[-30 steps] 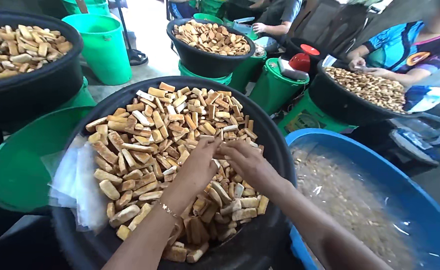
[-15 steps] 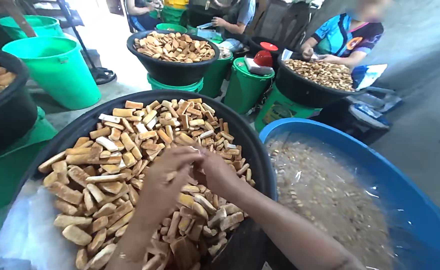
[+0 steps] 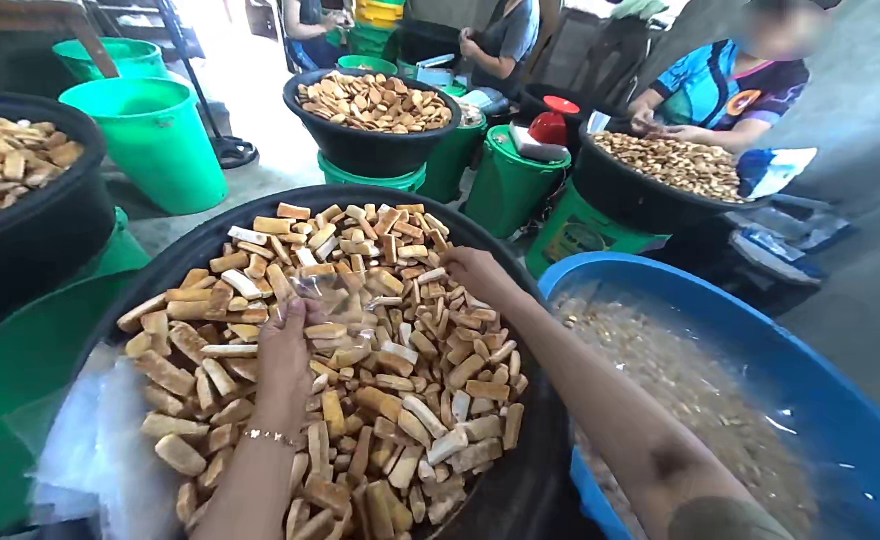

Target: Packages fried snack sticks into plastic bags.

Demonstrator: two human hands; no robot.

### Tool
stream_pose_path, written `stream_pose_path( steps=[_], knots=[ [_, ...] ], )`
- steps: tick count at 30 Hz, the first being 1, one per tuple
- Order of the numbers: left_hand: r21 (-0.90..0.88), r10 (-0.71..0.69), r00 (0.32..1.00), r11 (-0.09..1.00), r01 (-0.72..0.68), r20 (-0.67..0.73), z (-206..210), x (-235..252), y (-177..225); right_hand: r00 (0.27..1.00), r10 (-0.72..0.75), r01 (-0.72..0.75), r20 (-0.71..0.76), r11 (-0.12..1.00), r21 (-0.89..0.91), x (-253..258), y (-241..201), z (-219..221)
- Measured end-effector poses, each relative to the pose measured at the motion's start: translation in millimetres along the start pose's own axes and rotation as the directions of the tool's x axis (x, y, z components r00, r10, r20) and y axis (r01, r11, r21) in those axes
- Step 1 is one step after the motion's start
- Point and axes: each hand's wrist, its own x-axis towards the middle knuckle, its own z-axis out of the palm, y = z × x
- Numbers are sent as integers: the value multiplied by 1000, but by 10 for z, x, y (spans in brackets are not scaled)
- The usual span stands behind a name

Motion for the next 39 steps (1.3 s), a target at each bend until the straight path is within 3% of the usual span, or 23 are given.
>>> stream_pose_path(
  steps=[2,4,8,10,11,13,16,18,20,22,24,27,29,31,32,34,39],
  knots=[
    [-29,-12,1000,1000,12,-22,5,17,-13,979,204,-194,23,955,-225,227,406,126],
    [-64,-34,999,997,32,-19,13,16,-13,960,270,-234,79,921,-311,257,532,215],
    [-102,-129,991,987,126,-22,39,-15,-31,940,326,-283,103,911,-300,158,543,195],
    [-126,-163,987,979,159,-14,58,-31,-41,953,303,-290,22,927,-237,52,476,70],
    [-133,-176,984,976,174,-8,80,-43,-38,966,248,-256,-71,954,-158,-56,400,-8],
    [-131,-195,981,972,194,11,133,-87,-39,946,69,-56,-317,997,51,-371,181,-94],
    [-101,-195,979,975,200,59,203,-168,-61,745,-219,413,-630,893,178,-823,-247,15],
    [-70,-180,979,980,188,100,262,-243,-58,662,-298,556,-688,810,184,-961,-505,153],
    [-9,-174,973,984,177,150,327,-350,-41,620,-343,591,-706,796,132,-924,-628,343],
    [11,-169,966,985,170,197,361,-436,-48,640,-378,603,-669,786,133,-835,-662,534],
    [2,-154,966,988,157,208,358,-467,-48,708,-407,620,-578,749,232,-795,-680,645],
    [-33,-102,984,994,108,148,259,-344,-38,795,-440,580,-418,753,310,-711,-563,481],
    [-48,-79,995,995,82,65,169,-201,-27,904,-337,384,-262,910,157,-534,-316,268],
    [-70,-107,994,992,105,-27,129,-122,16,995,-79,85,58,989,-122,-280,-57,164],
    [-87,-124,991,989,120,-45,120,-98,35,983,40,6,180,969,-249,-153,62,191],
    [-89,-136,990,987,132,-39,113,-82,55,929,166,-19,331,914,-405,7,184,234],
    [-116,-174,985,978,175,14,126,-88,30,863,127,132,489,878,-460,256,274,184]
  ],
)
